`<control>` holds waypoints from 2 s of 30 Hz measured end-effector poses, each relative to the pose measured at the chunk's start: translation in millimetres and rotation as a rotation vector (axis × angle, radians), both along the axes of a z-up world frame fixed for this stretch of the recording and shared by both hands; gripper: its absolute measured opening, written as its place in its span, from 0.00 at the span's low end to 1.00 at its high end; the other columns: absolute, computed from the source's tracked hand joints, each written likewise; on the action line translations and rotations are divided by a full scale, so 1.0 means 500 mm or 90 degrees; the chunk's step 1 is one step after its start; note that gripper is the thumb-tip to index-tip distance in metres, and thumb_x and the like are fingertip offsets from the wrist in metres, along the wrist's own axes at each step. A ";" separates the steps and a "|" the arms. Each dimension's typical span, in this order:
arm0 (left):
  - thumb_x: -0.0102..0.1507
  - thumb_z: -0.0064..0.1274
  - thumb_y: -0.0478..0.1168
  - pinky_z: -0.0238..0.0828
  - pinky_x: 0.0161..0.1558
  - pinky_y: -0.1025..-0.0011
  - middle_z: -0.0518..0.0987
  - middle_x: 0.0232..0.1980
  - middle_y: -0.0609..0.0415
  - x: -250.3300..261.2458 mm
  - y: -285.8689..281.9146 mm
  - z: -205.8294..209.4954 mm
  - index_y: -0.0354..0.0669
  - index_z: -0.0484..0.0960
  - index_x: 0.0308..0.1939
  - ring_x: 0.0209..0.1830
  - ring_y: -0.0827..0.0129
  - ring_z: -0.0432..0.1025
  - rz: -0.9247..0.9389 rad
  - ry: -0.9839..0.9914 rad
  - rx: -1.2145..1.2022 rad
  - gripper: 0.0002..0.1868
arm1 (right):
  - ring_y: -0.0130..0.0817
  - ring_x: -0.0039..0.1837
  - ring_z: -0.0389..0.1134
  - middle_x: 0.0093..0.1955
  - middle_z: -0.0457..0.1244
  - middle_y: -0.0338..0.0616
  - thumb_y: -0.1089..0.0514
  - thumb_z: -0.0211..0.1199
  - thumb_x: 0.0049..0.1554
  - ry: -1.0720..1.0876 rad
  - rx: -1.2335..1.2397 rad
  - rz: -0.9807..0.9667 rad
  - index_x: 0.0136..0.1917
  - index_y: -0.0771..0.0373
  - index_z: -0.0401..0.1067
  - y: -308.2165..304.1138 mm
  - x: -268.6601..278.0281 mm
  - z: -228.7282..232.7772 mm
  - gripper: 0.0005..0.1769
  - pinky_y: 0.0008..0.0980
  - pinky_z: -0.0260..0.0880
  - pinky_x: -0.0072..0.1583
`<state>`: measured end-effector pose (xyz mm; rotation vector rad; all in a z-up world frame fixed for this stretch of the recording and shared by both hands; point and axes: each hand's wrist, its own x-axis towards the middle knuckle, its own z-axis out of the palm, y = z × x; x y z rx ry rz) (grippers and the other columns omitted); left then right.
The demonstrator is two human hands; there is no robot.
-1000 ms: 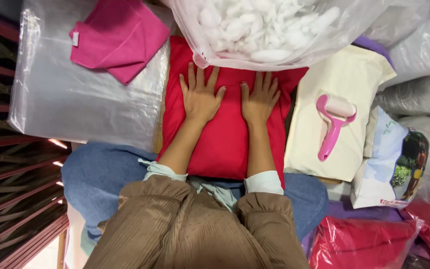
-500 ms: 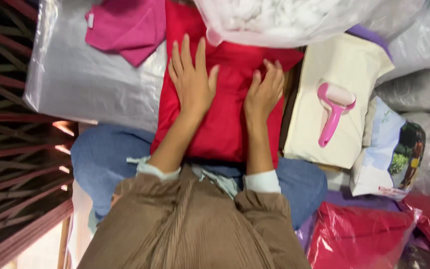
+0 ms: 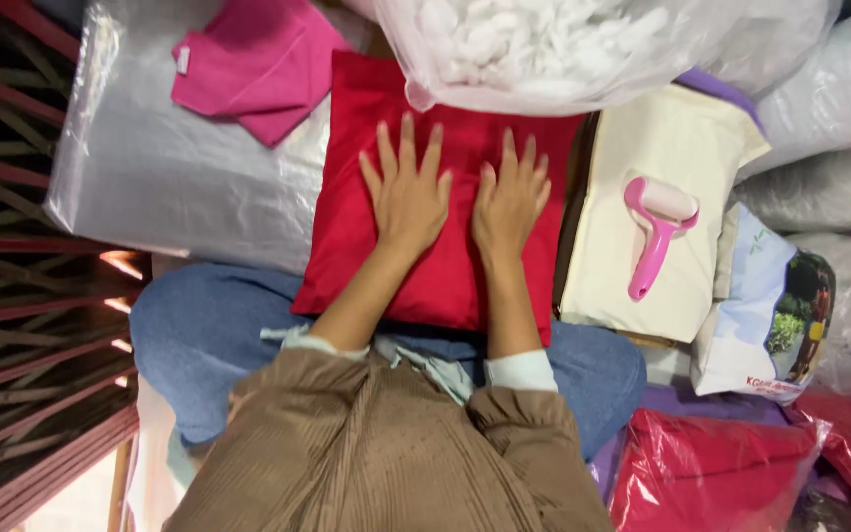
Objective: Stuffing a red pillowcase with fiberfill, lint rolling the exterior, and packaging it in a plastic bag.
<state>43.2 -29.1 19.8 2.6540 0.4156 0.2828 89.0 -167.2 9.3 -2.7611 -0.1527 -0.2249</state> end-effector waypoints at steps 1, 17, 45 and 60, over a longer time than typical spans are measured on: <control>0.67 0.48 0.54 0.32 0.73 0.32 0.51 0.82 0.43 0.021 0.002 -0.008 0.54 0.61 0.78 0.81 0.37 0.38 -0.001 0.013 0.009 0.36 | 0.66 0.80 0.46 0.82 0.48 0.54 0.46 0.51 0.66 0.018 -0.016 0.025 0.80 0.50 0.54 0.017 0.015 -0.013 0.31 0.66 0.45 0.74; 0.70 0.31 0.64 0.20 0.74 0.44 0.63 0.77 0.41 0.183 0.068 -0.097 0.53 0.73 0.68 0.82 0.50 0.34 -0.093 0.198 0.051 0.31 | 0.67 0.78 0.45 0.80 0.50 0.54 0.38 0.44 0.67 0.054 -0.081 0.030 0.77 0.60 0.59 -0.016 0.175 -0.130 0.34 0.67 0.44 0.73; 0.71 0.38 0.63 0.25 0.74 0.31 0.44 0.85 0.43 -0.157 0.028 0.013 0.60 0.59 0.80 0.84 0.41 0.33 -0.143 0.204 -0.027 0.35 | 0.62 0.56 0.71 0.57 0.64 0.56 0.35 0.65 0.57 0.155 -0.184 -0.216 0.69 0.54 0.67 -0.537 0.035 -0.029 0.34 0.61 0.68 0.55; 0.68 0.48 0.58 0.33 0.75 0.32 0.50 0.83 0.42 0.003 -0.326 0.057 0.58 0.64 0.77 0.83 0.39 0.40 -0.414 0.088 0.025 0.34 | 0.69 0.65 0.66 0.69 0.57 0.66 0.47 0.61 0.63 0.305 -0.184 -0.219 0.79 0.61 0.51 -0.427 0.026 0.100 0.38 0.62 0.66 0.65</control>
